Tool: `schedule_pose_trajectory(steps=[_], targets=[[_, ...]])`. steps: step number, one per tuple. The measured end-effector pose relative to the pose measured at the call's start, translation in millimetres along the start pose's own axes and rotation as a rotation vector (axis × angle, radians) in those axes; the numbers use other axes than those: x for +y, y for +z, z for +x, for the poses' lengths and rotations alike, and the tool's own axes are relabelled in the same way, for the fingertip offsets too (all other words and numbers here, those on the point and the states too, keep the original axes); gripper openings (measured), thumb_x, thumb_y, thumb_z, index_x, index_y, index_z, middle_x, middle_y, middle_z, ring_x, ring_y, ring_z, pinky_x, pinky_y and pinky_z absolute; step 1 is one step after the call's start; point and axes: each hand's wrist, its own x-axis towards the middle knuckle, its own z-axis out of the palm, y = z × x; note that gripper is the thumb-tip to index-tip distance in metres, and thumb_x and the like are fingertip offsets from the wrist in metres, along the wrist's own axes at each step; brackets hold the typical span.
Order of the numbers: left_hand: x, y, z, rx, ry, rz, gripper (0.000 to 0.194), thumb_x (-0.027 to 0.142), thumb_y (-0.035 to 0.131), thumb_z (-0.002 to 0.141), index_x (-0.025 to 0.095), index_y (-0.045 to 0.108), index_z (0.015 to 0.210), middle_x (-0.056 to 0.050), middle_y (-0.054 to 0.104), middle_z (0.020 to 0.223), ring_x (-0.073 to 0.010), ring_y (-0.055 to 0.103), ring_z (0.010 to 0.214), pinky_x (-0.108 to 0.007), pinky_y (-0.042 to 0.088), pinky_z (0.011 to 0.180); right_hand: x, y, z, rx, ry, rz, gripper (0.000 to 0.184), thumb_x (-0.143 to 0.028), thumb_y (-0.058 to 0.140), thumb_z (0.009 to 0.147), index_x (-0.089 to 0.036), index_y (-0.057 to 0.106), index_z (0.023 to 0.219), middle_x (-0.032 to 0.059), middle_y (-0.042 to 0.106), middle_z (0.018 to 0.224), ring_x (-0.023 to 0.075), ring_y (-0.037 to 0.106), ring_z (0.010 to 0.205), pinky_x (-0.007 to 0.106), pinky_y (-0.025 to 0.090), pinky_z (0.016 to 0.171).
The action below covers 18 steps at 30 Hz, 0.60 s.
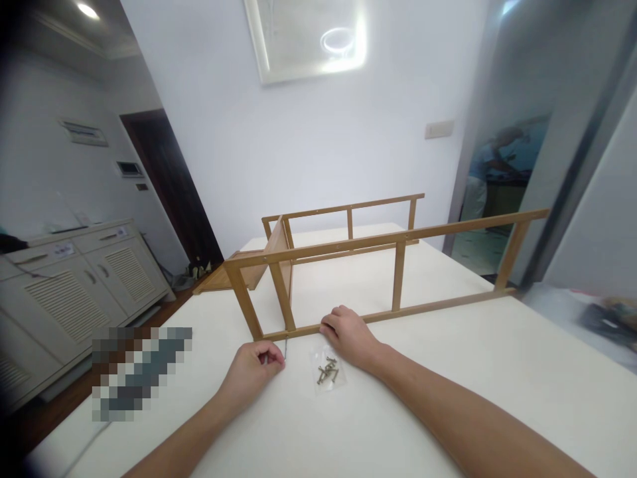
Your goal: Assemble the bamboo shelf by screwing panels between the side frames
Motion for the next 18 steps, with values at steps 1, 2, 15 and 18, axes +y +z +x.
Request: schedule_pose_trajectory(steps=[1, 2, 15, 18], targets=[[0.1, 0.0, 0.3, -0.002, -0.004, -0.005, 0.01, 0.015, 0.059, 0.065, 0.017, 0.068, 0.061, 0.002, 0.06, 0.058, -0.0119, 0.05, 0.057, -0.022, 0.036, 0.055, 0.0, 0.1, -0.1, 0.001, -0.001, 0.001, 0.023, -0.03, 0.049, 0.094, -0.019, 0.069, 0.091, 0.007, 0.062, 0.085, 0.0197, 0.056, 0.085, 0.032, 0.044, 0.076], [0.2, 0.0, 0.5, -0.003, -0.007, -0.01, 0.01, 0.015, 0.059, 0.064, 0.017, 0.068, 0.061, 0.002, 0.06, 0.058, -0.0119, 0.051, 0.057, -0.022, 0.036, 0.055, 0.0, 0.0, -0.2, 0.0, -0.003, 0.002, 0.023, -0.03, 0.049, 0.094, -0.019, 0.069, 0.091, 0.007, 0.062, 0.084, 0.0197, 0.056, 0.085, 0.032, 0.044, 0.076], [-3.3, 0.2, 2.5, 0.005, -0.019, -0.063, 0.008, 0.015, 0.059, 0.063, 0.016, 0.067, 0.06, 0.001, 0.059, 0.056, -0.0118, 0.048, 0.056, -0.022, 0.035, 0.055, 0.9, 0.3, -0.1, -0.005, -0.008, -0.005, 0.024, -0.031, 0.048, 0.094, -0.019, 0.069, 0.092, 0.007, 0.061, 0.084, 0.0196, 0.056, 0.085, 0.032, 0.044, 0.076], [-5.3, 0.3, 2.5, 0.012, -0.02, -0.078, 0.008, 0.016, 0.06, 0.062, 0.016, 0.067, 0.06, 0.001, 0.059, 0.056, -0.0115, 0.047, 0.056, -0.022, 0.034, 0.054, 0.8, 0.5, 0.0, -0.009, -0.007, -0.008, 0.024, -0.031, 0.049, 0.094, -0.019, 0.069, 0.092, 0.007, 0.062, 0.084, 0.0196, 0.056, 0.085, 0.031, 0.044, 0.076]])
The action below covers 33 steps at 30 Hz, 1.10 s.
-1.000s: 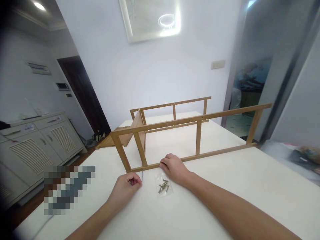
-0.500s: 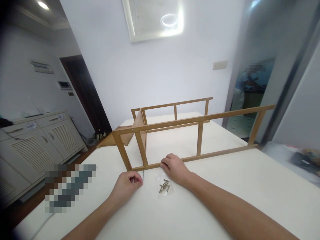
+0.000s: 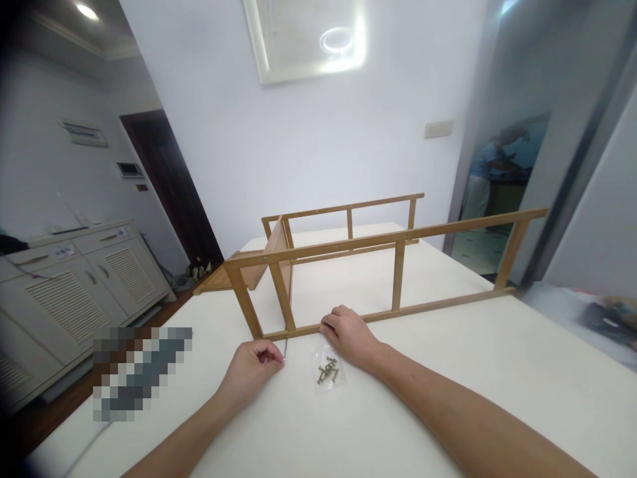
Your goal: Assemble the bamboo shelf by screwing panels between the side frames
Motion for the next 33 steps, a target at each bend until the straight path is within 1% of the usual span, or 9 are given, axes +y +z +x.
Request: schedule_pose_trajectory(steps=[9, 15, 19, 22, 25, 29, 33], targets=[[2.0, -0.8, 0.5, 0.007, -0.008, -0.016, 0.008, 0.016, 0.06, 0.062, 0.016, 0.068, 0.06, 0.001, 0.06, 0.056, -0.0117, 0.048, 0.057, -0.022, 0.035, 0.055, -0.7, -0.1, -0.7, 0.005, 0.004, -0.002, 0.024, -0.03, 0.048, 0.094, -0.019, 0.069, 0.092, 0.0071, 0.062, 0.085, 0.0198, 0.056, 0.086, 0.031, 0.044, 0.077], [3.6, 1.0, -0.7, 0.013, 0.01, 0.068, 0.01, 0.015, 0.058, 0.062, 0.018, 0.067, 0.06, 0.001, 0.061, 0.056, -0.0129, 0.052, 0.057, -0.023, 0.038, 0.055, -0.9, -0.6, -0.7, 0.002, 0.006, 0.004, 0.024, -0.03, 0.048, 0.094, -0.019, 0.069, 0.091, 0.0067, 0.062, 0.084, 0.0194, 0.056, 0.086, 0.031, 0.044, 0.076], [7.9, 2.6, -5.1, 0.037, 0.057, 0.132, 0.015, 0.015, 0.055, 0.065, 0.019, 0.069, 0.063, 0.0, 0.065, 0.06, -0.0152, 0.057, 0.06, -0.024, 0.042, 0.058, -1.3, -1.5, 0.0, 0.0, 0.001, 0.008, 0.024, -0.03, 0.048, 0.094, -0.018, 0.069, 0.091, 0.0069, 0.062, 0.084, 0.0194, 0.056, 0.085, 0.032, 0.044, 0.076], [10.0, 3.6, -8.7, 0.082, 0.133, 0.196, 0.016, 0.016, 0.056, 0.069, 0.02, 0.071, 0.068, -0.001, 0.069, 0.068, -0.017, 0.061, 0.066, -0.027, 0.046, 0.066, -1.6, -2.1, 0.2, -0.004, 0.002, 0.01, 0.024, -0.03, 0.048, 0.094, -0.018, 0.069, 0.091, 0.007, 0.062, 0.084, 0.0197, 0.056, 0.085, 0.032, 0.044, 0.076], [11.0, 3.6, -11.0, 0.125, 0.193, 0.272, 0.015, 0.015, 0.057, 0.07, 0.021, 0.071, 0.068, -0.001, 0.069, 0.07, -0.0177, 0.061, 0.068, -0.029, 0.045, 0.069, -1.3, -1.8, -0.1, 0.001, 0.004, 0.011, 0.024, -0.03, 0.048, 0.094, -0.018, 0.069, 0.092, 0.0071, 0.062, 0.084, 0.0198, 0.056, 0.085, 0.032, 0.044, 0.077], [11.8, 2.7, -11.4, 0.125, 0.151, 0.318, 0.014, 0.015, 0.057, 0.07, 0.021, 0.068, 0.065, 0.001, 0.066, 0.065, -0.0159, 0.058, 0.063, -0.027, 0.043, 0.064, 0.3, -0.4, -0.7, 0.005, 0.003, 0.011, 0.024, -0.03, 0.048, 0.095, -0.019, 0.069, 0.092, 0.0068, 0.062, 0.084, 0.0194, 0.056, 0.086, 0.032, 0.044, 0.077], [9.9, 3.0, -8.9, 0.115, 0.102, 0.298, 0.011, 0.015, 0.057, 0.07, 0.021, 0.067, 0.07, 0.002, 0.065, 0.065, -0.0139, 0.056, 0.061, -0.025, 0.043, 0.062, 0.9, 0.1, -0.9, 0.0, -0.005, 0.01, 0.023, -0.03, 0.048, 0.095, -0.019, 0.068, 0.092, 0.0069, 0.062, 0.085, 0.0193, 0.056, 0.086, 0.031, 0.043, 0.076]])
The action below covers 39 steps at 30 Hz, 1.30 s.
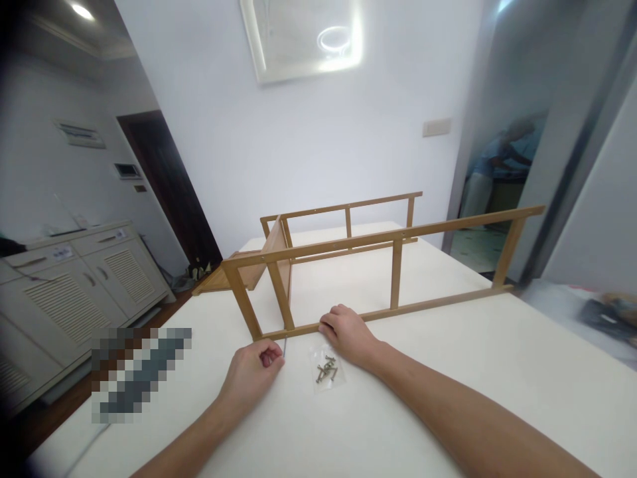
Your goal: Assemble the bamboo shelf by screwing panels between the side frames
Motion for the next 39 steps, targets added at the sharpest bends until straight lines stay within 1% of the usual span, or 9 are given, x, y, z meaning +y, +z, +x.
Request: schedule_pose_trajectory(steps=[4, 8, 17, 23, 26, 29, 31, 34, 39], targets=[[-2.9, 2.4, 2.0, -0.027, -0.038, -0.074, 0.012, 0.014, 0.056, 0.068, 0.02, 0.062, 0.075, 0.002, 0.064, 0.069, -0.0131, 0.057, 0.062, -0.023, 0.044, 0.061, -0.6, 0.0, 0.1, 0.005, -0.003, -0.002, 0.024, -0.03, 0.047, 0.095, -0.018, 0.068, 0.091, 0.0071, 0.061, 0.085, 0.0194, 0.056, 0.086, 0.031, 0.043, 0.076], [-2.1, 4.3, 1.6, -0.006, -0.046, -0.126, 0.014, 0.013, 0.055, 0.066, 0.021, 0.057, 0.078, 0.002, 0.061, 0.069, -0.0131, 0.057, 0.062, -0.023, 0.044, 0.061, -0.3, 0.2, 0.2, 0.005, -0.001, 0.0, 0.024, -0.03, 0.048, 0.095, -0.018, 0.068, 0.091, 0.0072, 0.061, 0.085, 0.0194, 0.055, 0.086, 0.031, 0.044, 0.076], [7.9, 5.4, -4.4, 0.037, 0.045, -0.142, 0.019, 0.01, 0.052, 0.069, 0.023, 0.05, 0.083, 0.003, 0.059, 0.071, -0.0132, 0.057, 0.063, -0.024, 0.045, 0.063, 0.0, 0.7, 0.8, 0.012, 0.005, -0.007, 0.023, -0.029, 0.049, 0.094, -0.019, 0.069, 0.091, 0.0066, 0.062, 0.084, 0.0191, 0.056, 0.084, 0.031, 0.043, 0.076], [1.0, 10.0, -6.0, 0.075, 0.245, 0.031, 0.028, 0.003, 0.048, 0.072, 0.023, 0.052, 0.091, 0.001, 0.063, 0.079, -0.0161, 0.062, 0.077, -0.03, 0.048, 0.075, -1.5, -0.3, 0.6, 0.007, 0.005, -0.01, 0.023, -0.029, 0.049, 0.094, -0.019, 0.069, 0.091, 0.0066, 0.062, 0.083, 0.0192, 0.056, 0.084, 0.031, 0.043, 0.076], [-2.8, 12.5, -7.0, 0.108, 0.366, 0.114, 0.028, 0.001, 0.047, 0.074, 0.022, 0.053, 0.091, -0.001, 0.065, 0.082, -0.018, 0.063, 0.08, -0.032, 0.05, 0.074, -1.5, -0.5, 0.7, 0.0, 0.003, -0.013, 0.022, -0.028, 0.049, 0.094, -0.018, 0.069, 0.09, 0.0066, 0.062, 0.083, 0.0191, 0.056, 0.084, 0.031, 0.043, 0.075], [-4.5, 14.1, -7.5, 0.119, 0.507, 0.214, 0.025, 0.0, 0.045, 0.077, 0.021, 0.053, 0.087, -0.003, 0.065, 0.081, -0.0191, 0.063, 0.078, -0.033, 0.05, 0.071, -0.7, -0.1, 0.7, 0.003, 0.0, -0.011, 0.023, -0.029, 0.049, 0.094, -0.018, 0.069, 0.09, 0.0066, 0.062, 0.084, 0.0189, 0.056, 0.085, 0.031, 0.043, 0.075], [-3.9, 14.1, -7.3, 0.105, 0.587, 0.283, 0.025, -0.001, 0.042, 0.08, 0.021, 0.052, 0.086, -0.003, 0.064, 0.078, -0.0186, 0.062, 0.075, -0.033, 0.049, 0.07, -0.2, 0.2, 0.8, 0.004, -0.002, -0.011, 0.023, -0.029, 0.049, 0.094, -0.018, 0.069, 0.09, 0.0067, 0.061, 0.084, 0.0189, 0.056, 0.085, 0.031, 0.043, 0.075], [-0.6, 12.7, -6.8, 0.078, 0.665, 0.389, 0.024, -0.001, 0.04, 0.083, 0.02, 0.051, 0.082, -0.002, 0.062, 0.074, -0.0181, 0.06, 0.071, -0.032, 0.048, 0.067, 0.0, 0.3, 1.1, 0.003, 0.002, -0.016, 0.023, -0.029, 0.049, 0.094, -0.018, 0.069, 0.089, 0.0066, 0.061, 0.083, 0.019, 0.055, 0.084, 0.031, 0.043, 0.074], [6.7, 8.3, -8.8, -0.001, 0.736, 0.583, 0.029, -0.007, 0.039, 0.076, 0.02, 0.047, 0.075, -0.001, 0.057, 0.067, -0.0175, 0.053, 0.063, -0.03, 0.043, 0.061, -0.6, -0.2, 1.0, -0.001, 0.0, -0.013, 0.022, -0.028, 0.049, 0.094, -0.019, 0.068, 0.088, 0.0065, 0.061, 0.082, 0.0191, 0.055, 0.085, 0.031, 0.042, 0.075]])
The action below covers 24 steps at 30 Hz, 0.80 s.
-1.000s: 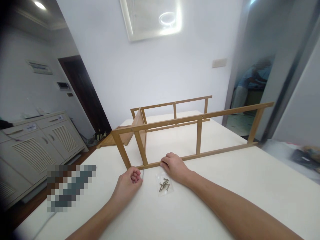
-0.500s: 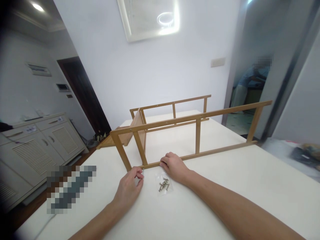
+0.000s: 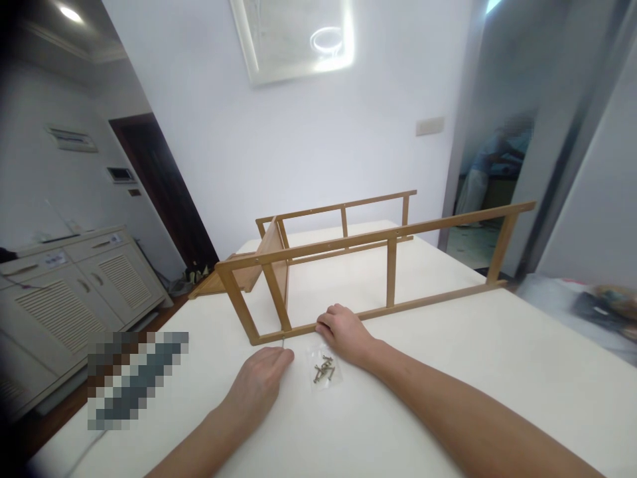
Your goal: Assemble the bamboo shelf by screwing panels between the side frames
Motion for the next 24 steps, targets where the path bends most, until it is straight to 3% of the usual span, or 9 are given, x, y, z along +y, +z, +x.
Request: schedule_pose_trajectory(steps=[7, 14, 17, 21, 24], targets=[[0.7, -1.7, -1.4, 0.001, 0.073, -0.008, 0.03, -0.008, 0.037, 0.075, 0.02, 0.047, 0.074, -0.002, 0.055, 0.069, -0.0184, 0.051, 0.065, -0.03, 0.041, 0.059, 0.7, 0.5, -0.4, 0.007, 0.002, 0.009, 0.024, -0.03, 0.048, 0.095, -0.019, 0.068, 0.09, 0.0064, 0.062, 0.083, 0.0191, 0.055, 0.085, 0.032, 0.043, 0.075], [1.4, -0.8, -4.5, 0.094, 0.008, -0.273, 0.026, -0.001, 0.038, 0.084, 0.018, 0.054, 0.079, -0.004, 0.057, 0.072, -0.0189, 0.054, 0.076, -0.03, 0.045, 0.066, -0.1, -0.2, -0.8, 0.007, 0.009, 0.006, 0.023, -0.029, 0.048, 0.095, -0.018, 0.069, 0.091, 0.0068, 0.062, 0.084, 0.0192, 0.055, 0.086, 0.031, 0.043, 0.076], [1.1, -4.0, -6.1, 0.09, -0.162, -0.45, 0.018, 0.006, 0.044, 0.084, 0.018, 0.057, 0.082, -0.003, 0.061, 0.076, -0.0162, 0.056, 0.072, -0.028, 0.046, 0.066, -1.1, -1.5, -0.7, -0.001, 0.008, 0.0, 0.022, -0.028, 0.049, 0.094, -0.018, 0.068, 0.09, 0.0067, 0.062, 0.084, 0.019, 0.055, 0.085, 0.031, 0.042, 0.075], [-6.3, -4.1, -5.1, 0.056, -0.523, -0.799, 0.009, 0.016, 0.053, 0.081, 0.018, 0.062, 0.083, -0.002, 0.064, 0.074, -0.0146, 0.06, 0.067, -0.025, 0.049, 0.063, -1.5, -2.7, -0.3, -0.012, 0.004, -0.005, 0.022, -0.028, 0.049, 0.094, -0.017, 0.068, 0.09, 0.0069, 0.062, 0.083, 0.0188, 0.055, 0.085, 0.03, 0.042, 0.075], [-16.1, -1.1, -3.6, 0.041, -0.715, -1.026, 0.014, 0.025, 0.058, 0.08, 0.016, 0.066, 0.087, -0.001, 0.065, 0.067, -0.015, 0.061, 0.062, -0.026, 0.051, 0.062, -0.9, -2.4, -0.3, -0.013, 0.008, -0.003, 0.022, -0.028, 0.049, 0.094, -0.018, 0.068, 0.09, 0.0069, 0.062, 0.084, 0.0188, 0.055, 0.085, 0.03, 0.042, 0.075]])
